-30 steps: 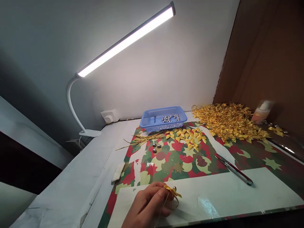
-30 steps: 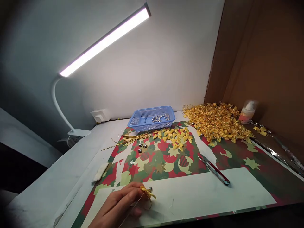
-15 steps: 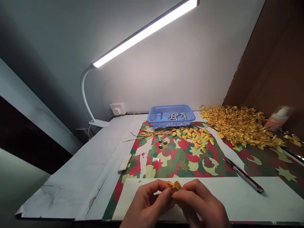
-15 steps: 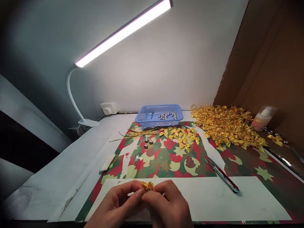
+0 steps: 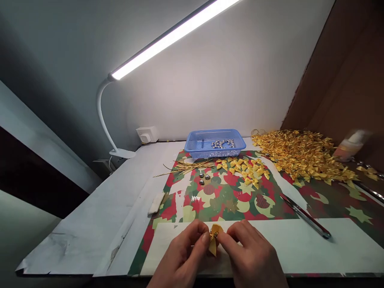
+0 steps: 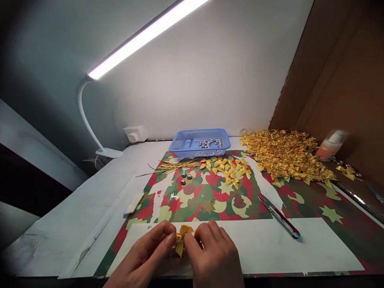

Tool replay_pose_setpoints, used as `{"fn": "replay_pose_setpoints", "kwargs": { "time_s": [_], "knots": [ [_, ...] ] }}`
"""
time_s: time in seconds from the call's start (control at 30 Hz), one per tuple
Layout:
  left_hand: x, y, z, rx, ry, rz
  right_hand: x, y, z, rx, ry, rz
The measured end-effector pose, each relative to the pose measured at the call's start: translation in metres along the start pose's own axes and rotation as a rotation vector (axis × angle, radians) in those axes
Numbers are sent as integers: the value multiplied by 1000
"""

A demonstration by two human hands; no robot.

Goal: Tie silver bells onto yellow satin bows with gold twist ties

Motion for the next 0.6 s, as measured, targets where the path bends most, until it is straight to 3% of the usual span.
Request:
{"fn": "replay_pose_setpoints", "kwargs": {
  "time_s": [0.2,0.47,0.6],
  "knots": [
    [0,3,-2,-100,-1,-44,2,-5,-4,-180,-96,15],
    [2,1,-2,-247,-90,-46,2,-7,-3,-116,-87,59],
    [1,1,-5,-202,-76,-62,4,-6,-6,-161,-102,91]
  ]
}}
Point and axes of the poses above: each hand's wrist, its own x-axis away from the middle knuckle, its own y-axis out of the back of the hand, z = x × y, the point moved 5 cm from there along -x, towards the middle knuckle, and after that the axes turned 13 degrees about -x, right-handed, at the moved point
